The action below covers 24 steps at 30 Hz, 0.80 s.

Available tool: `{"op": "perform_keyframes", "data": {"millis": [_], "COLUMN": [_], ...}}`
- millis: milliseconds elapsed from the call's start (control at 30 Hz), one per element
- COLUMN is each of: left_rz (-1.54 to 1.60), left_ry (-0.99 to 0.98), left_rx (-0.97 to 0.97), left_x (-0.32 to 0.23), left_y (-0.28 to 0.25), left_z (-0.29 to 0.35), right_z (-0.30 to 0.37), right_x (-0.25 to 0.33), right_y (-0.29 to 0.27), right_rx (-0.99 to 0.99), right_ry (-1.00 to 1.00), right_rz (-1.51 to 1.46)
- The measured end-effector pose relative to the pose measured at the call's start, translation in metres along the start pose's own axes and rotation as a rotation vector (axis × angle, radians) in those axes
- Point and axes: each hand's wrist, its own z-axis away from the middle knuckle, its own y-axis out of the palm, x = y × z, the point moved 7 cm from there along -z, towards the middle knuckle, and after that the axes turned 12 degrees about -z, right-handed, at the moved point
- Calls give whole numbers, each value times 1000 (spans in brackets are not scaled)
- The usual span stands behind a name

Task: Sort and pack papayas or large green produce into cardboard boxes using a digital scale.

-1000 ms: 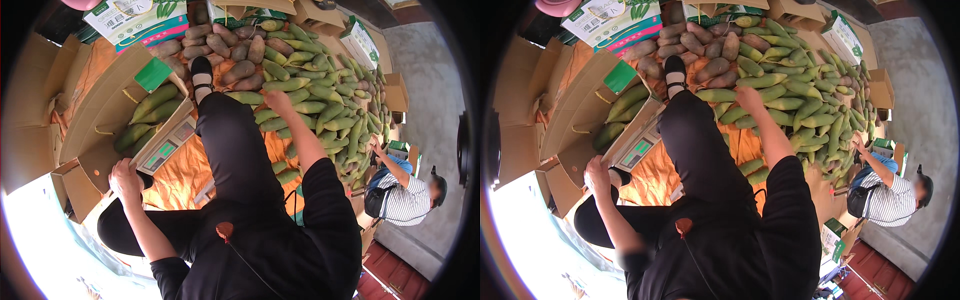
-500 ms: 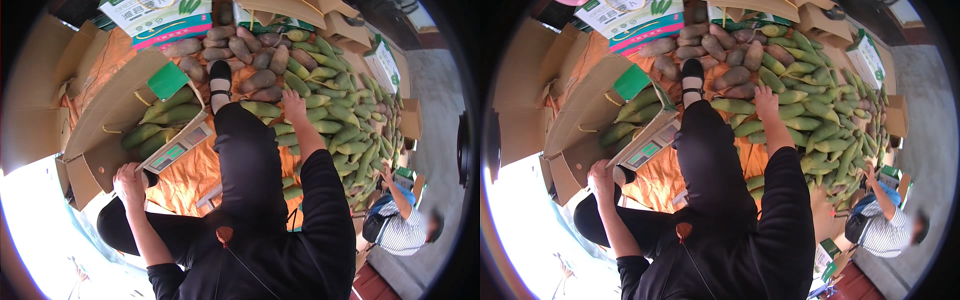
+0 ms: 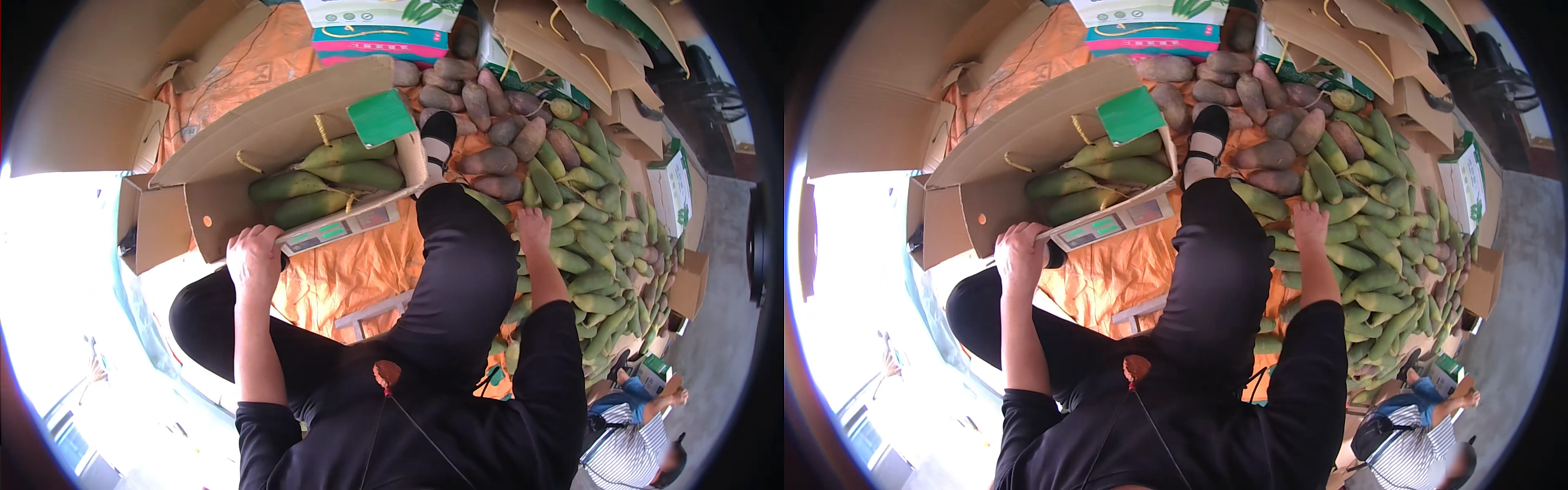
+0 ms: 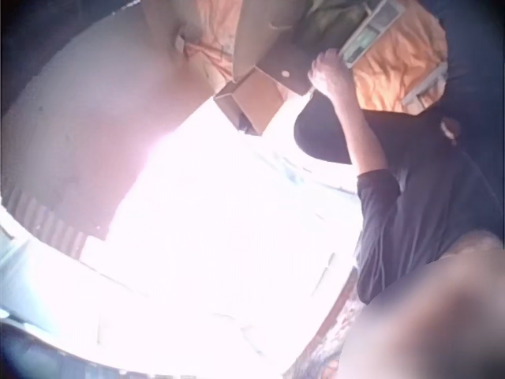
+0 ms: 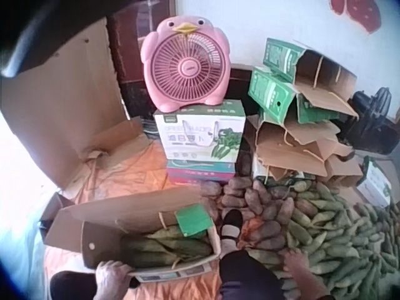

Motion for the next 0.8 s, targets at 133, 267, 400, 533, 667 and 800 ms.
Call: {"op": "perform_keyframes", "data": {"millis": [133, 267, 400, 533, 667, 800], "left_rz": [-16, -8, -2, -28, -51, -63], "left_ry": [1, -15, 9, 27, 19, 5], "left_rx": [-38, -36, -39, -37, -26, -23], "left_x": [1, 2, 0, 2, 5, 7], "left_y": [-1, -1, 0, 5, 6, 7], "left_z": [2, 4, 5, 6, 7, 9], "right_z": [21, 40, 56, 73, 109, 154], "right_x": [-12, -53, -91, -94, -55, 0], "right_y": [-38, -69, -91, -139, -251, -368], "right_rx": [-293, -475, -702, -714, -820, -934], "right_ry": [-63, 101, 85, -51, -226, -598], "right_rz": [-178, -720, -1142, -1653, -1635, -1563]}}
